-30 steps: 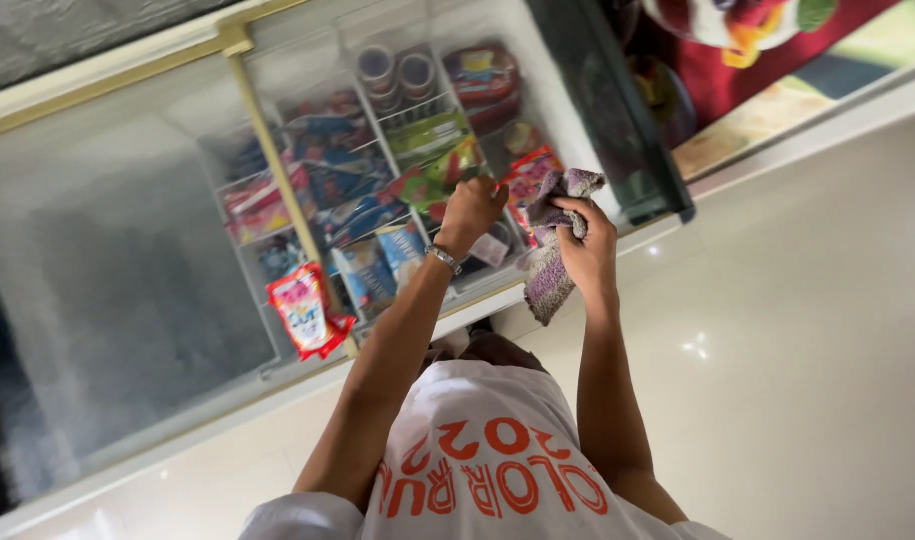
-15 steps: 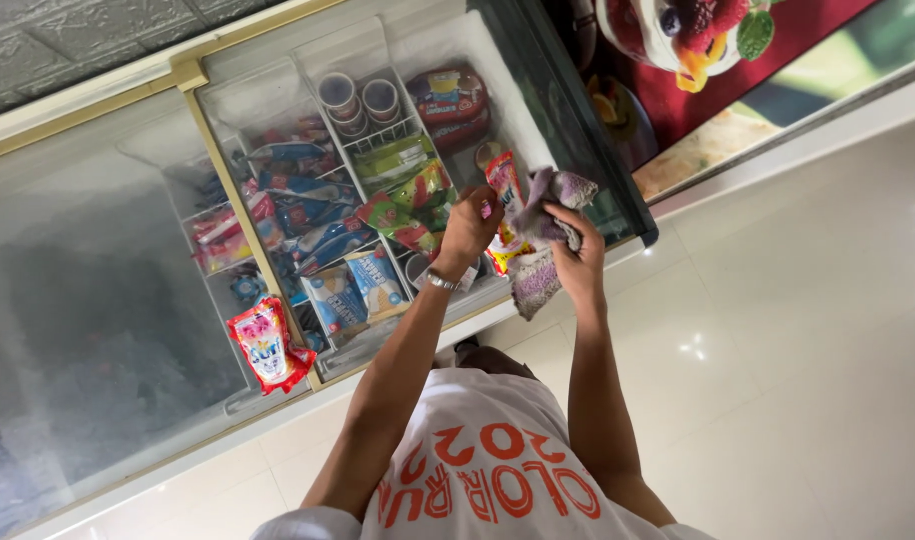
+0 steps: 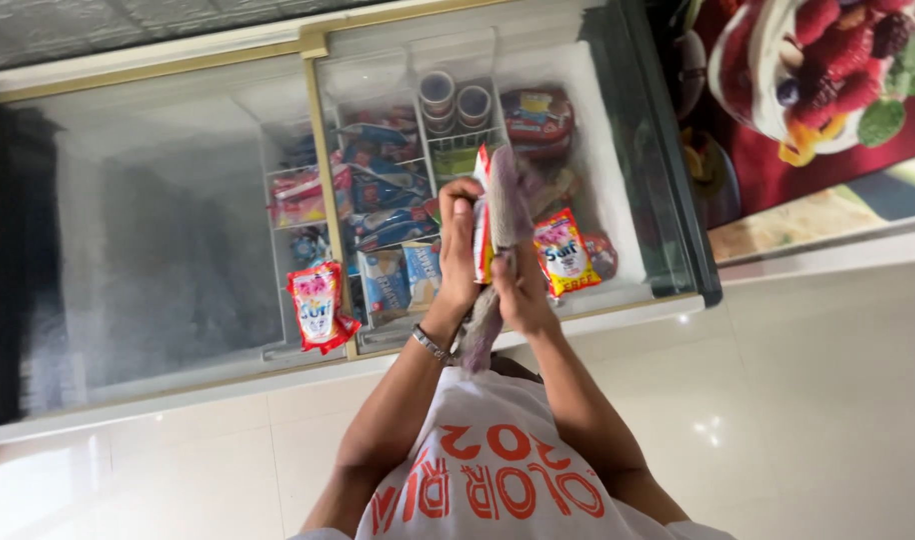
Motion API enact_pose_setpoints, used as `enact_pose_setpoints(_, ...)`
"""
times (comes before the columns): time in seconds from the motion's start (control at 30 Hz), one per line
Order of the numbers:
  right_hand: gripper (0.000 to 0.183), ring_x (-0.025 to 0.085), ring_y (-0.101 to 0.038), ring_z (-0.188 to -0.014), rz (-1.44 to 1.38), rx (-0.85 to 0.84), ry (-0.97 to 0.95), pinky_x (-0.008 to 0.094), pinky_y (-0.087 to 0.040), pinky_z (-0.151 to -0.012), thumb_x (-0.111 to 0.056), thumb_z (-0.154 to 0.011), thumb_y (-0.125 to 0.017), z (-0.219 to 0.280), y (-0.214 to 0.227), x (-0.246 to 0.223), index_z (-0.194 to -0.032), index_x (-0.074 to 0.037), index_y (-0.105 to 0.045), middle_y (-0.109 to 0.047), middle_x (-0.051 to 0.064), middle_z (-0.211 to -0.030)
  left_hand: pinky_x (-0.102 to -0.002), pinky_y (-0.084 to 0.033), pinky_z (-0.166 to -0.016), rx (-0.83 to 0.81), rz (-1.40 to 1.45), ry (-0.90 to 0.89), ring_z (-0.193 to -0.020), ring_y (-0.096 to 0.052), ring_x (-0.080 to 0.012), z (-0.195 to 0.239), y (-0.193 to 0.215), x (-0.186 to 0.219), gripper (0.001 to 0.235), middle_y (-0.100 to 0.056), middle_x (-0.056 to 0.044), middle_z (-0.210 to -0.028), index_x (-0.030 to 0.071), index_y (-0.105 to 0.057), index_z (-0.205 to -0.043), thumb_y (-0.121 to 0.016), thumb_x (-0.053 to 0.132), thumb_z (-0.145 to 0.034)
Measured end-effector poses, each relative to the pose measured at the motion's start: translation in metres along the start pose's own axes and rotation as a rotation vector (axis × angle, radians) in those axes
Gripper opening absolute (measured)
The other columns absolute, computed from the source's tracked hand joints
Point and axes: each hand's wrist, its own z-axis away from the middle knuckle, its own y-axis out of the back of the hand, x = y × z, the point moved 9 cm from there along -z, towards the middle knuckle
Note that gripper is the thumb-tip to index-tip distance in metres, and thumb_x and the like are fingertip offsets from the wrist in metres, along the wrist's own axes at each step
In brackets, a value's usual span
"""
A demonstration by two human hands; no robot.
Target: Wiping detergent sachets with a cleaning cloth and restocking them on the shelf in a grocery store.
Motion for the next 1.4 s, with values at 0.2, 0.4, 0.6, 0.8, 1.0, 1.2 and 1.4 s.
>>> enact_pose_setpoints(0.2, 0.065, 0.037, -0.043, -0.147, 0.265, -0.227, 0.272, 0.044, -0.033, -0.123, -0.045, -0.111, -0.045, -0.004, -0.053, -0.06, -0.151, 0.005, -0.04, -0.044, 0.025, -0.155, -0.036, -0.032, -0.125, -0.019, 0.005, -0.038, -0.145, -0.043, -0.0211, 0.004, 0.028, 0.046, 0.055, -0.045, -0.01, -0.157, 0.006, -0.037, -0.158, -0.032, 0.041, -0.116)
enact_pose_setpoints(0.4, 0.056, 0.031, -0.054, -0.136, 0.152, -0.218, -0.131, 0.04, -0.039, -0.116, -0.044, -0.111, -0.035, -0.067, -0.055, -0.011, -0.144, -0.002, -0.053, -0.058, 0.019, -0.145, -0.037, -0.029, -0.125, -0.056, 0.389, 0.181, -0.151, -0.035, -0.0211, 0.043, 0.055, -0.035, 0.066, -0.035, -0.008, -0.165, 0.011, -0.023, -0.164, -0.036, 0.045, -0.11)
enact_pose_setpoints(0.6, 0.048, 0.04, -0.056, -0.138, 0.416, -0.353, 0.157, 0.045, -0.045, -0.117, -0.045, -0.108, -0.046, -0.038, -0.094, -0.06, -0.139, -0.011, -0.058, -0.059, 0.021, -0.144, -0.045, -0.04, -0.117, 0.075, 0.581, 0.207, -0.135, -0.051, -0.0306, 0.041, 0.132, -0.128, 0.058, -0.048, -0.019, -0.15, -0.001, -0.037, -0.157, -0.044, 0.039, -0.115)
enact_pose_setpoints(0.8, 0.067, 0.045, -0.056, -0.127, 0.692, -0.342, 0.227, 0.054, -0.043, -0.116, -0.024, -0.088, -0.072, -0.009, -0.123, -0.115, -0.152, -0.009, -0.056, -0.059, 0.024, -0.135, -0.042, -0.045, -0.116, 0.069, 0.726, 0.253, -0.13, -0.059, -0.0288, 0.038, 0.144, -0.112, 0.048, -0.052, -0.017, -0.15, 0.002, -0.04, -0.153, -0.039, 0.028, -0.112)
enact_pose_setpoints(1.0, 0.058, 0.035, -0.056, -0.14, 0.486, -0.491, 0.593, 0.053, -0.039, -0.124, -0.019, -0.075, -0.08, 0.015, -0.107, -0.079, -0.132, -0.02, -0.068, -0.06, 0.013, -0.147, -0.044, -0.051, -0.108, 0.073, 0.799, 0.248, -0.125, -0.06, -0.029, 0.015, 0.111, 0.014, 0.054, -0.057, -0.015, -0.143, 0.007, -0.043, -0.149, -0.046, 0.038, -0.105)
enact_pose_setpoints(1.2, 0.074, 0.026, -0.062, -0.119, -0.556, 0.088, -0.47, 0.045, -0.051, -0.1, -0.025, -0.082, -0.081, -0.007, -0.038, 0.082, -0.149, -0.007, -0.053, -0.061, 0.016, -0.135, -0.045, -0.051, -0.104, 0.106, 0.954, 0.139, -0.126, -0.062, -0.0308, 0.008, 0.094, 0.044, 0.047, -0.062, -0.018, -0.141, 0.014, -0.046, -0.156, -0.05, 0.032, -0.114)
enact_pose_setpoints(1.4, 0.07, 0.02, -0.064, -0.122, -0.927, -0.082, -0.388, 0.037, -0.053, -0.104, -0.03, -0.093, -0.078, -0.015, -0.096, 0.053, -0.15, -0.004, -0.048, -0.063, 0.007, -0.137, -0.042, -0.047, -0.115, 0.038, 0.382, 0.035, -0.133, -0.059, -0.027, 0.011, 0.064, 0.072, 0.048, -0.058, -0.019, -0.146, 0.01, -0.035, -0.158, -0.046, 0.019, -0.112)
